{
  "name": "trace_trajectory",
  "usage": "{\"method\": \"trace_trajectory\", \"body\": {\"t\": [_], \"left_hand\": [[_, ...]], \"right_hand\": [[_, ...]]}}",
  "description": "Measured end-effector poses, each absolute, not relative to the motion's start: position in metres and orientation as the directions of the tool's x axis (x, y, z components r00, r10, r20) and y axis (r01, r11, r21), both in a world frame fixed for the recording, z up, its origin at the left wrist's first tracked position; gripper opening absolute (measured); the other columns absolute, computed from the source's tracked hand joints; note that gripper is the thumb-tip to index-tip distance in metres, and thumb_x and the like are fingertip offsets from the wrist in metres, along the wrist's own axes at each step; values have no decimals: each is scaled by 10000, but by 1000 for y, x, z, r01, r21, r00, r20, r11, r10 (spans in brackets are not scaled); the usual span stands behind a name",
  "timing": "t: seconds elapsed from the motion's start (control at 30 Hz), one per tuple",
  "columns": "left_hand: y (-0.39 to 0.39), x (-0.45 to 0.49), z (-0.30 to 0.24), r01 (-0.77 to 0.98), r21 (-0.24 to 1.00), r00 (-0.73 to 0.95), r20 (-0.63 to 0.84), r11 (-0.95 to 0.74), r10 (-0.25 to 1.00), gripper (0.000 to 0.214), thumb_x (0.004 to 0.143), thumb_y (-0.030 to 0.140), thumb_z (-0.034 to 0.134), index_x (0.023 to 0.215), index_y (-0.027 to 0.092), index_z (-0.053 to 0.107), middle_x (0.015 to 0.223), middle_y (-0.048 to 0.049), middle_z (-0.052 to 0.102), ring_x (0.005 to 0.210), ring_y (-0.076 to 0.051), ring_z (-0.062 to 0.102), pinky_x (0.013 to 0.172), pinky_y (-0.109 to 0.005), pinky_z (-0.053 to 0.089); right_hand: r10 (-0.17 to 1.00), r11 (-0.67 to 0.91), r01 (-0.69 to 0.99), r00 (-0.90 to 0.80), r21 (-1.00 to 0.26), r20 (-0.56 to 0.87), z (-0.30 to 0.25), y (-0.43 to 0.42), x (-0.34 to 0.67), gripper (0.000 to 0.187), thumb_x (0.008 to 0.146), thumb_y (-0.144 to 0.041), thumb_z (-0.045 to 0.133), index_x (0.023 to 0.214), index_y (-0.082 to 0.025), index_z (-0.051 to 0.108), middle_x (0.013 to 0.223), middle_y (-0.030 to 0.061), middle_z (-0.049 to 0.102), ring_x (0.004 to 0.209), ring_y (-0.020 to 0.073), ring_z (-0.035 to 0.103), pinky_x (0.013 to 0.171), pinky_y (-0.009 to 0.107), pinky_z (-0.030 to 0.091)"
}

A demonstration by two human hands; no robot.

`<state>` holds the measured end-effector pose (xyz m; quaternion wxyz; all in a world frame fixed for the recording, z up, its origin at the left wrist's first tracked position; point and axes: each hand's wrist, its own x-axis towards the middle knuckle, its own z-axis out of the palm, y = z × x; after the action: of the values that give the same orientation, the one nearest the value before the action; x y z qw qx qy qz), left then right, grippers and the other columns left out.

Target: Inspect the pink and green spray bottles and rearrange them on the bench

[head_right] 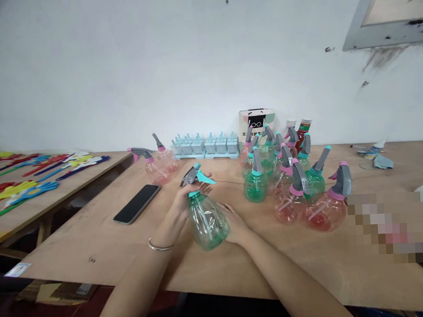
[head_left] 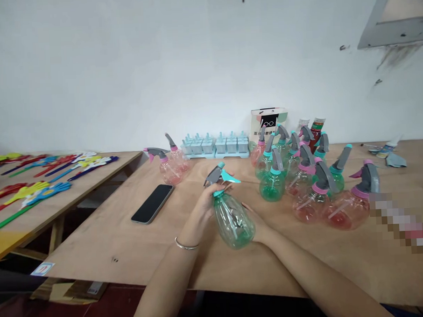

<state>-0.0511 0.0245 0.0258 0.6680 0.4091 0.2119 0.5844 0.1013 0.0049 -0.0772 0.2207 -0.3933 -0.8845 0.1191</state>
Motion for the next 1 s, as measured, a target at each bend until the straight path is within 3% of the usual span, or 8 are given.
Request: {"method": "trace_trajectory", "body": {"t": [0.07,0.2,0.4,0.6,0.77,1.0], "left_hand": [[23,-54,21,-574,814,345,148,83,927,415,554,170,638,965,180,694,1106,-63,704,1000,-238,662,922,-366,480],[22,-60,18,-485,859,481,105,165,870,384,577,157,602,951,168,685,962,-66,732,964,-259,681,961,-420,464],[22,-69,18,-514,853,383,138,87,913,203,492,142,524,670,165,619,651,-10,629,629,-136,599,744,-302,509],[17,-69,20,-498,858,379,88,123,921,344,514,100,528,821,167,666,853,-42,706,938,-227,661,952,-397,466],[13,-66,12,-524,833,426,74,179,902,211,512,138,521,689,166,633,611,-3,627,614,-164,622,889,-388,487],[15,-60,13,-465,843,564,45,272,824,379,495,108,531,833,161,695,779,-52,710,837,-237,674,854,-360,482]], "right_hand": [[735,670,617,-631,-413,249,-72,3,115,574,876,-351,583,1428,-286,443,1479,49,487,1386,255,414,1169,470,287],[766,623,632,-613,-461,194,-57,-7,136,534,882,-311,563,1401,-216,480,1483,111,472,1410,247,383,1176,504,247],[787,601,649,-583,-466,202,-53,-13,144,449,911,-353,531,1337,-209,543,1472,99,489,1397,230,407,1180,493,256],[799,585,673,-572,-452,184,-55,-11,141,466,918,-372,517,1347,-190,532,1490,109,463,1406,225,394,1186,489,245],[800,583,663,-569,-469,190,-52,-12,141,469,907,-338,539,1360,-218,520,1479,104,478,1405,227,396,1180,507,244],[799,583,664,-575,-469,179,-49,-11,142,474,906,-355,548,1352,-197,525,1487,114,464,1403,236,400,1184,519,240]]}}
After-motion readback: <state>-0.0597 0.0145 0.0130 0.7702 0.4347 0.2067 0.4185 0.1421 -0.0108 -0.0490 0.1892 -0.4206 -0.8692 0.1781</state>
